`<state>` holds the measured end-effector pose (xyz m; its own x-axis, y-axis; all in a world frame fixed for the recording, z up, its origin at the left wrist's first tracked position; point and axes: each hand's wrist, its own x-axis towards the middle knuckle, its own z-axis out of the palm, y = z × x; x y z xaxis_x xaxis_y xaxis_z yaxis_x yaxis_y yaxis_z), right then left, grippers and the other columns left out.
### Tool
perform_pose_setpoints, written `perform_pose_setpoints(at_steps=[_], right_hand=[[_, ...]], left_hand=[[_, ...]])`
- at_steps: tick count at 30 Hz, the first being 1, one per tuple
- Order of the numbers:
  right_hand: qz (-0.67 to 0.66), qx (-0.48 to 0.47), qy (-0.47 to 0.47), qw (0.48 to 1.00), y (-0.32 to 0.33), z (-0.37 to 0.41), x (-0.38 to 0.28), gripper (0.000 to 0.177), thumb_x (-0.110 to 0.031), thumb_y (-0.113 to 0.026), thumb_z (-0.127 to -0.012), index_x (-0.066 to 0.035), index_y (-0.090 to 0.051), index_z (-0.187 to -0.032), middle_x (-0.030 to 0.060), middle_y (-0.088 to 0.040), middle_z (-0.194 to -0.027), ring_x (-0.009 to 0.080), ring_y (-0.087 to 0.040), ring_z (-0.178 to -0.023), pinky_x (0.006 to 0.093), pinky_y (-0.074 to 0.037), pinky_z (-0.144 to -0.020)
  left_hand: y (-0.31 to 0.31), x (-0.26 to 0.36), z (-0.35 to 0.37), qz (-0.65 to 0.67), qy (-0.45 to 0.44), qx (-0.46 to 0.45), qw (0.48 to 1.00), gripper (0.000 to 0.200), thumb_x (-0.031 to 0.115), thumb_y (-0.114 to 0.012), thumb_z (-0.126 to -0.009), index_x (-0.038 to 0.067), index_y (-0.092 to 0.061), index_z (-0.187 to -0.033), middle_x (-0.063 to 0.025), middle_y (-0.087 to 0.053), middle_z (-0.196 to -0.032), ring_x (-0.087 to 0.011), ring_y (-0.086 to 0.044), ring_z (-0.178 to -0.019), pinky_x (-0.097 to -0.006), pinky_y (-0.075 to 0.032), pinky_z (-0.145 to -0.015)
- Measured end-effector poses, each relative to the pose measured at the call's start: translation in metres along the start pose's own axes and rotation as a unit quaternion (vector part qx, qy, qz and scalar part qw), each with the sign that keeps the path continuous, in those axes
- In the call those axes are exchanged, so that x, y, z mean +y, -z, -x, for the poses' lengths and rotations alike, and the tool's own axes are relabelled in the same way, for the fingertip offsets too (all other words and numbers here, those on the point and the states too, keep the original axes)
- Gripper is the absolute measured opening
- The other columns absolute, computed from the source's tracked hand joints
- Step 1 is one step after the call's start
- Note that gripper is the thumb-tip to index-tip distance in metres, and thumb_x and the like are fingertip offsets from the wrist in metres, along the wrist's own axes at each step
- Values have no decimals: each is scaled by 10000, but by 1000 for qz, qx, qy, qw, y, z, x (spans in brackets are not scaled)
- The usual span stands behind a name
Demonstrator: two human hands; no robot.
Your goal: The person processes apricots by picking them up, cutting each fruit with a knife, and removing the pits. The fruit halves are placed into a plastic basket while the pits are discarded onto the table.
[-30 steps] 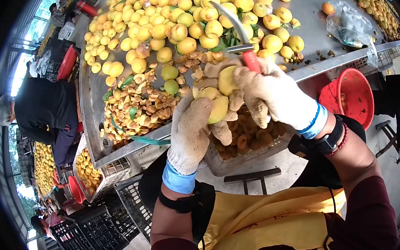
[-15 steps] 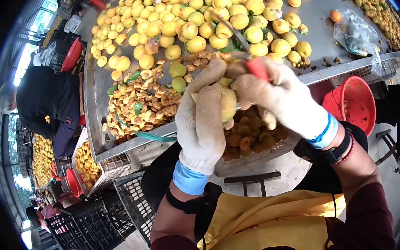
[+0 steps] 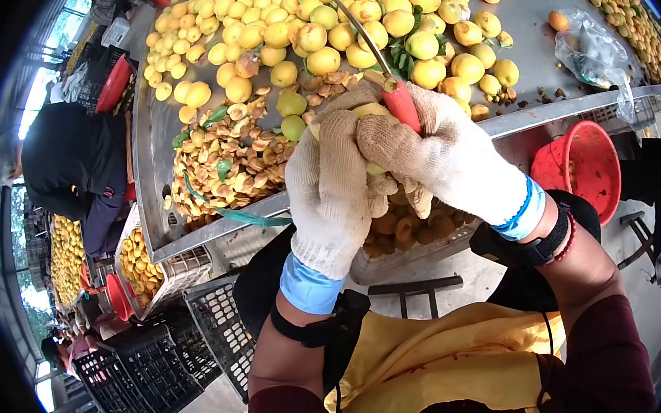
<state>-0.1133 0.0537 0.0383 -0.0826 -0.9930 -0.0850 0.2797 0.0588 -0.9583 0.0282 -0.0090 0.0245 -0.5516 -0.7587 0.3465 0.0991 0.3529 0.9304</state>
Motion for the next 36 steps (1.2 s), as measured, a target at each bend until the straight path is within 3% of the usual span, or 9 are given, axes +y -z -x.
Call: perform_pose_setpoints(at_steps=[6, 8, 11, 17, 23, 28, 31, 35, 36], right_hand=[[-37, 1, 54, 998, -1, 2, 7, 195, -242, -675, -1022, -49, -692, -1046, -14, -620, -683, 60, -586, -574, 215, -444, -482], [-50, 12, 27, 998, 0, 3, 5, 247, -134, -635, -1045, -6, -651, -1256, 19, -707, -1062, 70, -653, -923, 237, -549, -793], [23, 23, 49, 998, -1, 0, 5, 236, -127, -624, -1048, -2, -654, -1246, 19, -711, -1042, 72, -657, -914, 239, -551, -790], [-47, 56, 72, 995, -7, -4, 19, 172, -189, -689, -1007, -18, -688, -1001, 5, -654, -720, 88, -616, -587, 239, -487, -516], [71, 89, 119, 986, -3, -11, 33, 204, -202, -694, -990, -1, -685, -952, 8, -664, -702, 85, -614, -585, 259, -482, -529], [95, -10, 102, 990, 7, -8, 2, 222, -215, -708, -947, 1, -662, -968, 54, -702, -687, 154, -658, -616, 287, -520, -601], [382, -29, 161, 910, 13, -2, -16, 273, -219, -733, -898, 26, -646, -984, 133, -724, -730, 285, -694, -650, 323, -545, -652], [180, -33, 28, 983, 16, 2, -26, 229, -185, -732, -912, 9, -675, -1020, 64, -721, -759, 132, -661, -716, 287, -523, -671], [109, -2, 31, 994, 15, 0, -16, 197, -158, -703, -941, 3, -681, -1052, 26, -698, -802, 75, -624, -773, 254, -508, -689]], left_hand=[[-12, 12, 2, 186, 128, 44, 973, 362, 265, -441, -1131, -4, -655, -1242, -53, -685, -1132, -103, -639, -964, -260, -535, -838], [-15, 11, 0, 169, 134, 74, 974, 366, 303, -466, -1123, 7, -658, -1220, -41, -675, -1082, -102, -637, -927, -251, -533, -793], [-7, 14, -2, 261, 258, 53, 929, 373, 335, -474, -1118, 17, -662, -1170, -30, -658, -1030, -101, -630, -919, -261, -531, -782], [-5, 8, -5, 257, 309, 66, 913, 351, 357, -473, -1115, 51, -634, -1175, -34, -657, -1004, -99, -637, -879, -273, -537, -747], [8, -18, 3, 467, 321, -29, 823, 374, 377, -425, -1129, 60, -598, -1225, -24, -659, -1023, -118, -661, -893, -274, -558, -783], [5, 3, -7, 283, 223, -16, 933, 469, 321, -426, -1128, -9, -518, -1450, -48, -669, -1133, -97, -639, -989, -242, -529, -887], [17, 11, -7, 101, 155, -102, 977, 437, 270, -428, -1124, -10, -521, -1447, -73, -659, -1215, -103, -624, -1058, -248, -517, -910], [13, -14, -3, 250, 247, -41, 935, 364, 201, -444, -1114, -11, -539, -1395, -72, -655, -1191, -120, -625, -1049, -276, -520, -915], [13, -13, -2, 114, 189, -43, 974, 365, 224, -408, -1128, -17, -547, -1365, -79, -654, -1178, -139, -633, -1055, -300, -527, -924]])
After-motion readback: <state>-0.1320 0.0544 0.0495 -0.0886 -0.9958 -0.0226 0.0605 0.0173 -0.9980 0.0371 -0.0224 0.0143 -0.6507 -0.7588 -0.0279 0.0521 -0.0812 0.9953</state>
